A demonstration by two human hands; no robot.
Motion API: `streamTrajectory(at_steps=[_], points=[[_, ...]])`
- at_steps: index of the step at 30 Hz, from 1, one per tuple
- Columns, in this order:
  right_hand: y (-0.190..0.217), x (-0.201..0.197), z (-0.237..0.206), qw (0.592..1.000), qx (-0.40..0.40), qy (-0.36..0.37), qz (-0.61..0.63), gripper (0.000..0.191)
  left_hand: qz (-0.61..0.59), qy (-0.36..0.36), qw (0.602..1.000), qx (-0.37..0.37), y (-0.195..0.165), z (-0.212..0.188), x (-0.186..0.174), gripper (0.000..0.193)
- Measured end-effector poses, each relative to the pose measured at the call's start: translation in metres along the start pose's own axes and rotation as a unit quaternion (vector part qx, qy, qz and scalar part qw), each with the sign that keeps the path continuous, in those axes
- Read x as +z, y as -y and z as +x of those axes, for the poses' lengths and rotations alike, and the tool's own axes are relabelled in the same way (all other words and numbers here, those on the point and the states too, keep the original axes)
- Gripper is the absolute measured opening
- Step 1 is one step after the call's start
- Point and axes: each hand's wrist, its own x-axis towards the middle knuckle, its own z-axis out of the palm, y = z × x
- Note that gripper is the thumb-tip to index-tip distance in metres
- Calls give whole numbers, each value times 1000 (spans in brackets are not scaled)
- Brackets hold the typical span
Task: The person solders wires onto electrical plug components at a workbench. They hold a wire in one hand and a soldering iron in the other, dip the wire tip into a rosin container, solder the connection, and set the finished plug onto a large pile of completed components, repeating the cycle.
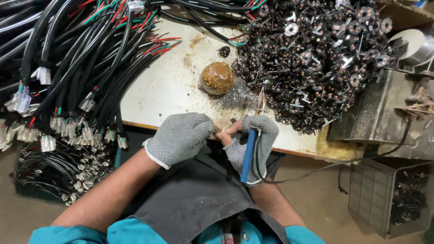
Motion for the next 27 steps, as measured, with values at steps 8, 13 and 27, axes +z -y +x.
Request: streamTrajectory(at_steps=[8,13,27], points=[[3,-2,7,998,-20,22,-57,69,-31,-48,998,18,5,-1,-1,20],[14,-1,12,1000,17,12,1,65,-38,-76,996,6,-2,2,-5,18],[34,0,1,985,9,162,58,40,-175,-210,961,-38,2,1,-16,20]])
